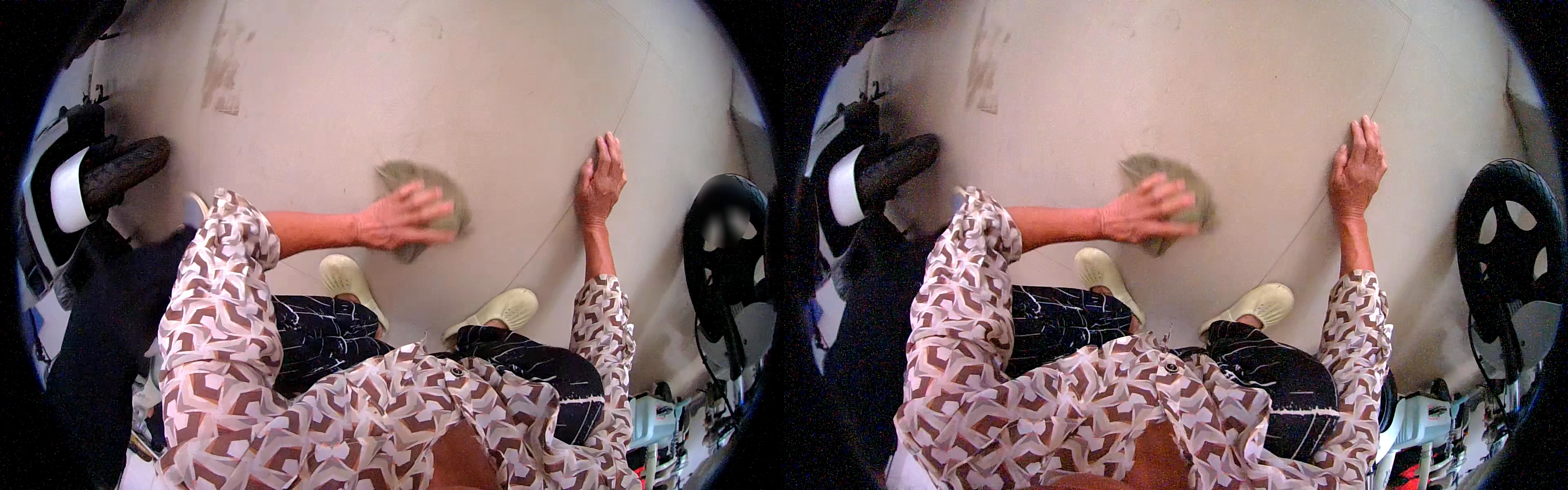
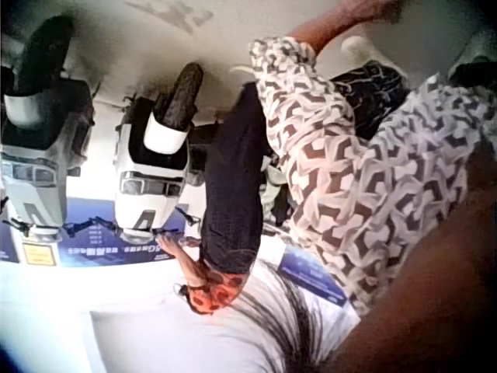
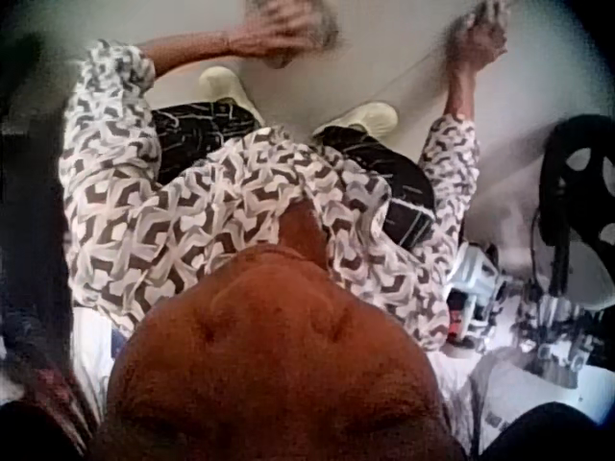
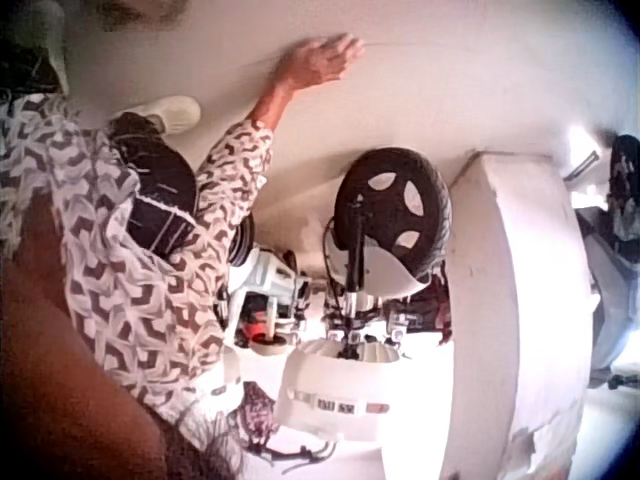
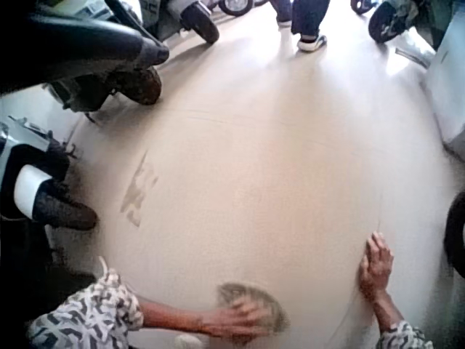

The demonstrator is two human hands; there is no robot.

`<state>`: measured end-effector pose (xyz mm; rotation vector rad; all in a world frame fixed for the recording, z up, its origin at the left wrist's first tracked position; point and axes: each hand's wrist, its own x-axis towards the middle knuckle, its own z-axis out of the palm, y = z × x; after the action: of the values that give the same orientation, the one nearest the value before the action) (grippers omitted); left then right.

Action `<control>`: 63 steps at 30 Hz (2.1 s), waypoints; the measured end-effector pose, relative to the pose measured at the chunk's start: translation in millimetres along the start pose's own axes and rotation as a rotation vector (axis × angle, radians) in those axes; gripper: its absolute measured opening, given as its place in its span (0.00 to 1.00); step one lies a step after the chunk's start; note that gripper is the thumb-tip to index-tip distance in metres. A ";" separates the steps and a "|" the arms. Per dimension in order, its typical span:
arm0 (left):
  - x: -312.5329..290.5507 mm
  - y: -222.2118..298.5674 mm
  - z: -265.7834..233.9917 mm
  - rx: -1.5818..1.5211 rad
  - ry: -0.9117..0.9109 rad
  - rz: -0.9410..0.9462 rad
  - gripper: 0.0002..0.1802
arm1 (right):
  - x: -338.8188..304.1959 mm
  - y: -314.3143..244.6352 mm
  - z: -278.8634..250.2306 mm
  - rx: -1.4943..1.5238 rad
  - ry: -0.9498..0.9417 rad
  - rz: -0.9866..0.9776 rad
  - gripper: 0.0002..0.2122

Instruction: The person wipes the floor by hand using a green cloth, moving across various tiled areas of the shop between parked scooters.

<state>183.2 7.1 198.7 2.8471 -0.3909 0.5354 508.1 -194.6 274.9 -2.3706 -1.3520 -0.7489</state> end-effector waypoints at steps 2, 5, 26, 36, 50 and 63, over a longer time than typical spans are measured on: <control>-19.2 -3.1 2.3 -0.041 -0.079 0.376 0.27 | 0.4 -6.4 3.5 0.018 -0.012 0.017 0.21; 25.3 -66.4 -22.4 0.011 0.050 0.324 0.24 | 7.1 5.6 0.9 -0.015 -0.009 0.023 0.21; -177.2 -191.6 -83.2 0.202 0.753 -1.810 0.31 | -37.4 24.7 -17.0 -0.072 0.026 0.046 0.22; 1.0 -131.9 -76.5 0.453 0.643 -0.948 0.30 | -19.6 14.2 -22.0 -0.063 0.034 0.035 0.23; 115.5 -146.2 -48.3 0.158 0.058 0.098 0.25 | 84.7 30.8 64.5 -0.040 0.084 0.004 0.25; 133.3 -128.9 -97.3 -2.229 0.774 -0.468 0.21 | 129.5 -102.5 59.6 1.756 -0.774 0.882 0.37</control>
<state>309.8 124.6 317.2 0.4548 0.0066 0.4502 491.0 -22.0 302.3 -1.2654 -0.3913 1.2261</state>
